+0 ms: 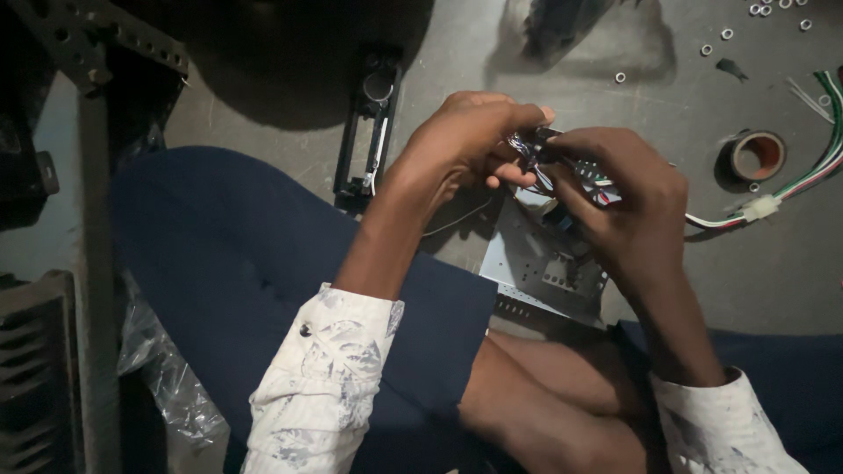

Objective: The person sits on the floor assembling an electronic device. They connect wires to a circuit board, attach a black plastic housing, and use pliers to manipulate small components.

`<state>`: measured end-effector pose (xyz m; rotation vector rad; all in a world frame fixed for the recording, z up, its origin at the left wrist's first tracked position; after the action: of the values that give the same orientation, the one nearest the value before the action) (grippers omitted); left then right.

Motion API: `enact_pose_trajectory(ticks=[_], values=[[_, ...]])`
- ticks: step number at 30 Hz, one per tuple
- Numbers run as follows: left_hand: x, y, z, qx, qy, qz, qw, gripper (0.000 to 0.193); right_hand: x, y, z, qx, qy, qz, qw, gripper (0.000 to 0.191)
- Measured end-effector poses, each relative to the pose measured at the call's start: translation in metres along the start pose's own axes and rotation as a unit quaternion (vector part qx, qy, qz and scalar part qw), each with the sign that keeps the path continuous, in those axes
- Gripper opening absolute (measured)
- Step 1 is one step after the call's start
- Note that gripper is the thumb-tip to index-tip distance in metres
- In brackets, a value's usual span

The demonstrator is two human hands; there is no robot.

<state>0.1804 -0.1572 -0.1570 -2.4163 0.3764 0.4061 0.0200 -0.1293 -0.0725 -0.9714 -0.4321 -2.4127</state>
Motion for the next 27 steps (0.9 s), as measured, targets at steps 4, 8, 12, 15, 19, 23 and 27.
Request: enact_pose_trajectory(ticks=[4,8,12,15,19,23,27], values=[[-0.004,-0.004,-0.001,-0.011,0.003,0.010,1.000,0.030,0.000,0.000,-0.009,-0.033,0.079,-0.008,0.996,0.024],[-0.012,-0.007,-0.009,-0.050,0.031,0.015,0.998,0.028,0.001,-0.003,-0.020,-0.061,0.188,-0.009,0.980,0.021],[-0.022,-0.003,-0.014,-0.064,0.030,0.019,0.997,0.023,0.004,-0.003,-0.034,-0.100,0.218,-0.026,0.970,0.020],[-0.029,-0.002,-0.015,-0.074,0.013,0.026,0.997,0.022,0.007,-0.005,-0.041,-0.097,0.262,-0.042,0.959,0.018],[-0.033,0.001,-0.012,-0.077,0.018,0.014,0.997,0.023,0.010,-0.007,-0.051,-0.111,0.307,-0.045,0.944,0.016],[-0.041,0.006,-0.011,-0.091,-0.037,0.049,0.994,0.021,0.016,-0.010,-0.053,-0.125,0.332,-0.052,0.934,0.016],[-0.045,0.013,-0.003,-0.069,-0.096,0.053,0.992,0.019,0.023,-0.008,-0.055,-0.133,0.309,-0.063,0.940,0.016]])
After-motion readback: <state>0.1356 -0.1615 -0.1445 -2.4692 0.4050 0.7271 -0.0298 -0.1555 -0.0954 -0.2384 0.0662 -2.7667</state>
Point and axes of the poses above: each hand's wrist, its own y-axis towards the middle knuckle, its own x-axis out of the back of the hand, z = x × y, the point moved 7 cm from there along y, towards the middle knuckle, and after that the axes turned 12 degrees about z, right-handed, at the moved point
